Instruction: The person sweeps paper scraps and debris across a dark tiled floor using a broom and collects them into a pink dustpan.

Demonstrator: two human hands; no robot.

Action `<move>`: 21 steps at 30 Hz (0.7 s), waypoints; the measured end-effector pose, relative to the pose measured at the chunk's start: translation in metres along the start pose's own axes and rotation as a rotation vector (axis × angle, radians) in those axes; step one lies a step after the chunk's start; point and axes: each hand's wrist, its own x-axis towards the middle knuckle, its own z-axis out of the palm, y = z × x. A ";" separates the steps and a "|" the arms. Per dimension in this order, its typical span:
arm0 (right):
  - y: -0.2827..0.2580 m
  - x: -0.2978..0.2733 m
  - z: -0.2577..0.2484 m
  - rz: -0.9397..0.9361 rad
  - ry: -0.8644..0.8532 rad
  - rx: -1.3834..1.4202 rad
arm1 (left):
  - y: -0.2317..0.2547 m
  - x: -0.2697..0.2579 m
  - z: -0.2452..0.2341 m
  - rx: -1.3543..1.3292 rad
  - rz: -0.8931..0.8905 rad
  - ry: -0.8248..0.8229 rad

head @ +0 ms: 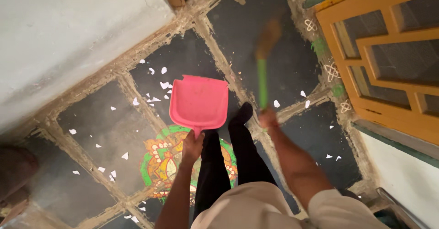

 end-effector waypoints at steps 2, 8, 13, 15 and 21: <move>-0.058 0.012 -0.020 0.420 0.154 0.899 | -0.008 -0.007 -0.004 -0.006 0.016 0.006; -0.157 0.011 -0.052 0.131 -0.035 0.907 | -0.025 -0.019 -0.037 0.142 0.098 0.096; -0.147 -0.022 -0.064 0.126 -0.079 0.963 | -0.033 -0.026 -0.062 0.151 0.126 0.153; -0.121 -0.058 -0.058 0.170 -0.146 1.082 | -0.038 -0.028 -0.071 0.094 0.078 0.116; -0.011 -0.153 -0.034 0.481 0.098 1.018 | -0.051 -0.017 -0.085 0.138 0.120 0.102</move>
